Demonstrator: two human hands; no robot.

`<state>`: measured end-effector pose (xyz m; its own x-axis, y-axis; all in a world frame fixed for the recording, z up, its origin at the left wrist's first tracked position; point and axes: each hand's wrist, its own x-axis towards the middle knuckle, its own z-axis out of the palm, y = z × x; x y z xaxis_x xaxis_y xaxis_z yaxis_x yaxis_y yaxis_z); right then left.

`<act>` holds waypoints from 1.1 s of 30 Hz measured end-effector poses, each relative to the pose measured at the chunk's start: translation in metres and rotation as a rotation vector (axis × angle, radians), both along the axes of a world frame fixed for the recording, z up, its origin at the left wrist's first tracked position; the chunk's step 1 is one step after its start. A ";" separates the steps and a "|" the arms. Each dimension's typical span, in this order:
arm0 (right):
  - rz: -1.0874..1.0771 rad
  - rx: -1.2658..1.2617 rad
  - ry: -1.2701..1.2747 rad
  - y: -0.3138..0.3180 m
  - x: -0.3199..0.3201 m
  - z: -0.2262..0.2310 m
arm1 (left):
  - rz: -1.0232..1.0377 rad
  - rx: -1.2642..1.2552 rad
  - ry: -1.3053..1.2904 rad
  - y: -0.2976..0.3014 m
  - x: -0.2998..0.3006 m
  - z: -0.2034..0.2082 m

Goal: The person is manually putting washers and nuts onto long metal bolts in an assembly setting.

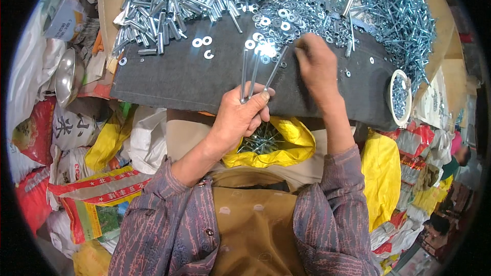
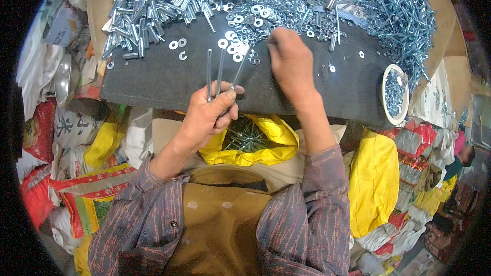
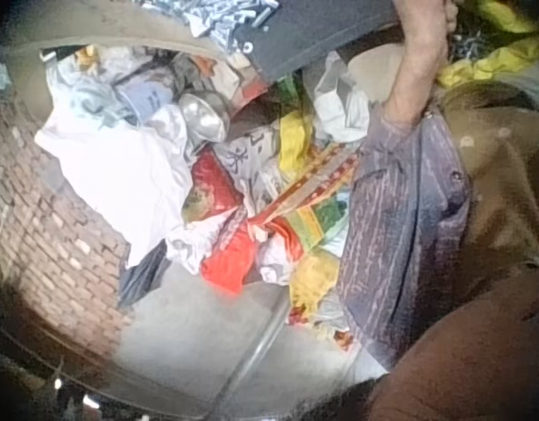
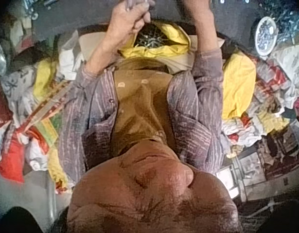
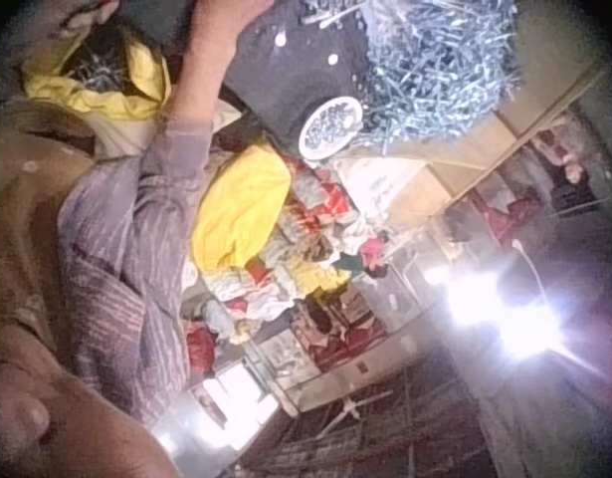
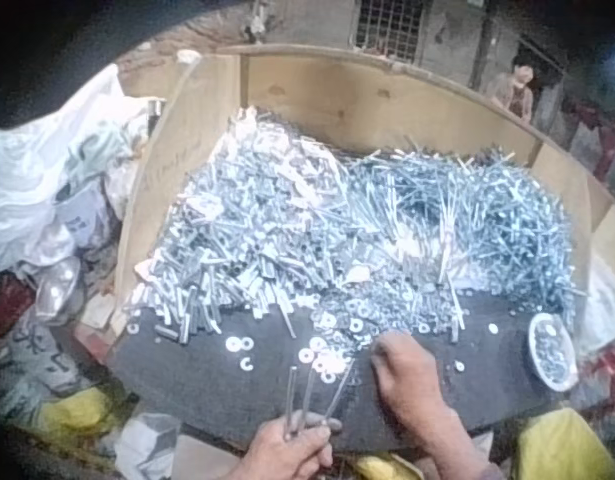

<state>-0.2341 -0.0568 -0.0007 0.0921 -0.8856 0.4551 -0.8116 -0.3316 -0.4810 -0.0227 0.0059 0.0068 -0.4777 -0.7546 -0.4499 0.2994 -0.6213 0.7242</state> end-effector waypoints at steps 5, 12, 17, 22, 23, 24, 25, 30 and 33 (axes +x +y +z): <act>0.041 0.409 -0.828 0.025 0.003 0.035 | -0.071 -0.153 -0.175 -0.001 0.000 -0.002; 0.147 0.581 -1.252 0.043 0.000 0.042 | -0.063 -0.488 -0.407 0.004 -0.001 -0.006; 0.279 0.848 -1.605 0.054 -0.002 0.045 | -0.099 -0.767 -0.485 0.006 0.007 -0.012; 0.227 0.816 -1.230 0.066 0.012 0.044 | -0.201 -0.145 -0.028 0.006 0.010 0.001; 0.230 0.848 -1.079 0.066 0.014 0.043 | -0.209 0.043 0.146 0.007 0.011 0.002; 0.228 0.852 -1.078 0.065 0.011 0.044 | -0.208 0.046 0.147 0.006 0.010 0.004; 0.169 0.731 -0.943 0.061 0.005 0.045 | -0.188 0.028 0.152 0.004 0.009 0.005; -0.265 0.047 0.075 0.011 -0.058 0.018 | -0.193 -0.043 0.115 0.000 0.007 0.012; -0.318 -0.021 0.270 -0.007 -0.087 -0.004 | -0.198 -0.030 0.103 0.005 0.004 0.008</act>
